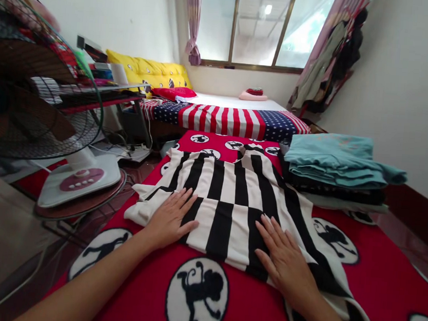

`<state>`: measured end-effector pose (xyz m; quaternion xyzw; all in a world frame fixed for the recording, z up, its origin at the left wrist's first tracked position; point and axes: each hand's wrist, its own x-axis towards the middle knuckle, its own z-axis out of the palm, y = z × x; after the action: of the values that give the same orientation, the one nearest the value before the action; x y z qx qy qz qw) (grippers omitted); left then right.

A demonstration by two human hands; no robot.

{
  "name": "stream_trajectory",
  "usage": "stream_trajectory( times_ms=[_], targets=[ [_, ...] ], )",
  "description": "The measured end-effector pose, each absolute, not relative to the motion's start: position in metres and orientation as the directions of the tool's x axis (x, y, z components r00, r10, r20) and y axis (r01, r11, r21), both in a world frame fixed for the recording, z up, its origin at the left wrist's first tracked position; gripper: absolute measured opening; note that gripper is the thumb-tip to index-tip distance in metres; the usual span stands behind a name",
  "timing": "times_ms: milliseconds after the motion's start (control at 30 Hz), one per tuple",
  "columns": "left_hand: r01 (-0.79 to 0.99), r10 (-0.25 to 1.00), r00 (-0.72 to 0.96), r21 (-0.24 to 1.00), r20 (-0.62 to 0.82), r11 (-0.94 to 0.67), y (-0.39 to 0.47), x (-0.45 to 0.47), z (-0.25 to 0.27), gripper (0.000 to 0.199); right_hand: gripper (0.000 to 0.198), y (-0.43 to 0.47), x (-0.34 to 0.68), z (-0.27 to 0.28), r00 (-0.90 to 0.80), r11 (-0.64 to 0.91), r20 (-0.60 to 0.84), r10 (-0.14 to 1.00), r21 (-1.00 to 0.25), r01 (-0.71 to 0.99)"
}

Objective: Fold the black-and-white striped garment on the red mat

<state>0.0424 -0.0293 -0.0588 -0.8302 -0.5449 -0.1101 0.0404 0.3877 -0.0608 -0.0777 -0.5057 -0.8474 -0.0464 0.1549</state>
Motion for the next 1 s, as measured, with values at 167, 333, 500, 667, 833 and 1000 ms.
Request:
stream_trajectory(
  times_ms=[167,333,500,667,833,1000],
  targets=[
    [0.950,0.929,0.309,-0.010,0.206,-0.313,-0.026,0.031,-0.055,0.068,0.055,-0.064,0.389,-0.075,-0.423,0.463,0.300,0.855,-0.076,0.883],
    [0.968,0.956,0.242,-0.103,0.165,-0.227,-0.020,0.014,-0.049,0.056,0.053,-0.068,0.385,-0.071,-0.392,0.434,0.284,0.875,-0.103,0.895],
    [0.948,0.881,0.317,-0.101,0.352,-0.301,-0.029,0.039,-0.038,0.060,0.052,-0.070,0.386,-0.067,-0.379,0.443,0.301,0.875,-0.183,0.878],
    [0.684,0.681,0.711,0.054,0.174,-0.728,-0.057,0.051,-0.040,0.070,0.048,-0.078,0.398,-0.061,-0.454,0.552,0.338,0.824,-0.297,0.779],
    [0.774,0.755,0.612,0.016,0.236,-0.633,-0.060,0.013,-0.048,0.069,0.055,-0.091,0.403,-0.058,-0.564,0.637,0.301,0.769,-0.281,0.718],
    [0.834,0.807,0.543,-0.042,0.230,-0.550,-0.050,-0.011,-0.046,0.073,0.071,-0.093,0.414,-0.063,-0.531,0.589,0.303,0.791,-0.148,0.794]
  ],
)
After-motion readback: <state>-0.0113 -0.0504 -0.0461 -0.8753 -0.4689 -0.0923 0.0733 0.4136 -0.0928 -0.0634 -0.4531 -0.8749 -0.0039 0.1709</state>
